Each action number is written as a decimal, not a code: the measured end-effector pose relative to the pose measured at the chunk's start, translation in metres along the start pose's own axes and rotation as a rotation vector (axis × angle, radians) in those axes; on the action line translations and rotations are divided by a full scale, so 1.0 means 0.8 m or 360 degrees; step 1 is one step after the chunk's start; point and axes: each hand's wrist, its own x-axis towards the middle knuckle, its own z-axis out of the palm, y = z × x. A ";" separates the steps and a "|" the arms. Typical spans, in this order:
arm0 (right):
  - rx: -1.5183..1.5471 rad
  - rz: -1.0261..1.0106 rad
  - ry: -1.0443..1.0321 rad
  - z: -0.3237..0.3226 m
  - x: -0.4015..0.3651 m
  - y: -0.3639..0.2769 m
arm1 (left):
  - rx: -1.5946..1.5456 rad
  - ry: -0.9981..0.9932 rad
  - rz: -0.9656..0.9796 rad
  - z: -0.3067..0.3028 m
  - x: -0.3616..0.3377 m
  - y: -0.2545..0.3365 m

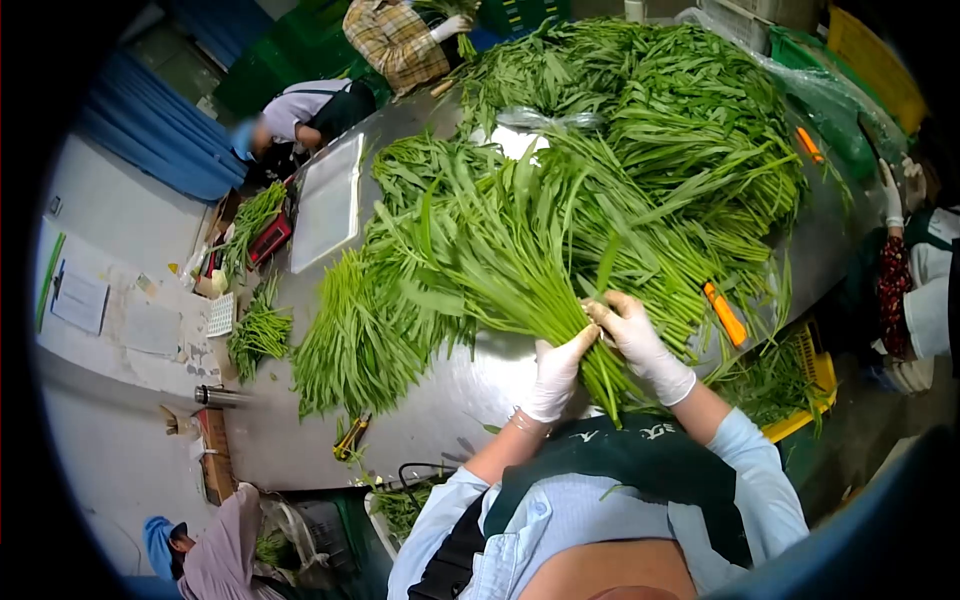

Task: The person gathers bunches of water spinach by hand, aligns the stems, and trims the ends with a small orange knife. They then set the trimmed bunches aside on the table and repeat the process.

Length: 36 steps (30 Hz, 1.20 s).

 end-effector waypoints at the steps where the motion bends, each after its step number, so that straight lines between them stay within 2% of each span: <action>1: 0.0118 0.0077 0.0038 0.006 -0.007 -0.012 | -0.0039 0.0010 -0.0038 -0.004 0.000 0.001; 2: 0.0234 0.0160 0.0074 0.011 -0.014 -0.019 | -0.0081 0.0024 -0.0077 -0.008 0.001 0.003; 5: 0.0403 0.0071 -0.0012 0.001 -0.028 -0.004 | -0.0228 0.0129 -0.0044 -0.007 0.005 0.008; 6: 0.0485 0.0093 0.0113 -0.006 -0.035 0.001 | -0.0304 0.0184 -0.0062 -0.008 0.006 0.008; 8: 0.0412 0.0058 0.0047 -0.039 -0.051 0.002 | -0.0419 0.0329 -0.0003 -0.019 0.019 0.019; 10: 0.0030 0.0383 -0.0194 -0.093 -0.072 -0.003 | -0.0518 0.0403 -0.0061 -0.042 0.028 0.025; 12: -0.1111 0.0471 -0.0458 -0.140 -0.100 -0.012 | -0.0472 0.0370 -0.0007 -0.050 0.027 0.027; 14: -0.2141 0.0420 -0.0625 -0.173 -0.124 -0.013 | -0.0382 0.0307 0.0023 -0.054 0.027 0.025; 17: -0.2637 0.0217 -0.0297 -0.169 -0.147 -0.033 | -0.0057 0.0293 0.0067 -0.044 0.025 0.006; 20: -0.1907 -0.0278 0.0092 -0.099 -0.120 -0.067 | 0.0105 0.0190 0.0086 -0.021 0.019 -0.013; 22: -0.1650 -0.0511 0.0112 -0.061 -0.095 -0.070 | 0.0116 0.0051 0.0135 -0.013 0.017 -0.036; 24: -0.1645 -0.0840 0.0028 -0.024 -0.068 -0.073 | 0.0192 -0.0006 0.0064 0.007 0.004 -0.024; 26: -0.1524 -0.1074 0.0044 0.011 -0.045 -0.076 | 0.0058 -0.0103 0.0142 0.004 0.003 -0.037; 28: -0.1614 -0.1154 0.0115 0.029 -0.022 -0.074 | 0.0160 -0.0045 0.0134 0.010 0.000 -0.039; 33: -0.1751 -0.0834 0.0201 0.029 0.001 -0.064 | 0.0274 0.0011 -0.0039 0.005 0.003 -0.034; 36: -0.1550 -0.0630 0.0163 0.021 0.004 -0.062 | 0.0153 -0.0122 0.0238 0.015 0.003 -0.033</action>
